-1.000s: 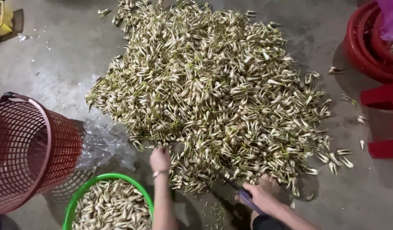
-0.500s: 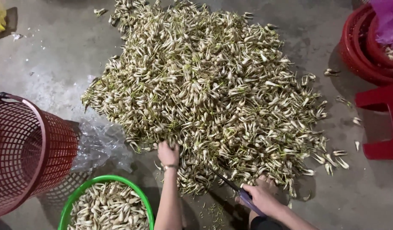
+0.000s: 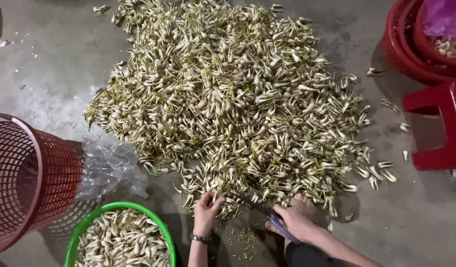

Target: Trimming the ends of garlic sprouts using scissors and sorting them into a basket.

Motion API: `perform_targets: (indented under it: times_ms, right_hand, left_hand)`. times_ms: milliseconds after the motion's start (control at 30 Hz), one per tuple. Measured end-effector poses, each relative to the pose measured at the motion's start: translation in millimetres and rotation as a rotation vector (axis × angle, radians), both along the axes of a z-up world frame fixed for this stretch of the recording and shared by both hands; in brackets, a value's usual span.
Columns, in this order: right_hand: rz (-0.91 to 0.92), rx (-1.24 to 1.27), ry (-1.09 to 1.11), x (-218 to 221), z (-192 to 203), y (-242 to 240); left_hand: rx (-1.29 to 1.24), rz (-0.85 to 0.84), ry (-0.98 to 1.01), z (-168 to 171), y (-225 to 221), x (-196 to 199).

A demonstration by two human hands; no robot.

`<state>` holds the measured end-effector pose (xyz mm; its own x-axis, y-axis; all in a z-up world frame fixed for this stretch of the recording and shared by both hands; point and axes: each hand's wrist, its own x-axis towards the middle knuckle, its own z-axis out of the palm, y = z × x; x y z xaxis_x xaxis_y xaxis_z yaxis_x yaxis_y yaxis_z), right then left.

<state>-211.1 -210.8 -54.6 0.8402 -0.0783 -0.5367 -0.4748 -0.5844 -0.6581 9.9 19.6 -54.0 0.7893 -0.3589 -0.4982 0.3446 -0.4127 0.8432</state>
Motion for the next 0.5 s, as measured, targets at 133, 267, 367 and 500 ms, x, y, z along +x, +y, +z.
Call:
perform_targets:
  times_ms: [133, 267, 367, 500]
  right_hand:
    - [0.002, 0.096, 0.078, 6.4, 14.8, 3.5]
    - [-0.008, 0.051, 0.059, 5.3, 19.1, 5.7]
    - [-0.014, 0.072, 0.063, 4.6, 10.0, 7.2]
    - [0.037, 0.075, 0.004, 0.7, 2.1, 8.8]
  left_hand:
    - [0.255, -0.018, -0.055, 33.8, -4.3, -2.2]
    - [0.052, 0.121, 0.064, 27.5, 5.0, -7.8]
    - [-0.287, 0.344, 0.190, 10.0, 12.6, -14.4]
    - [-0.440, 0.196, 0.342, 40.0, -7.3, -26.8]
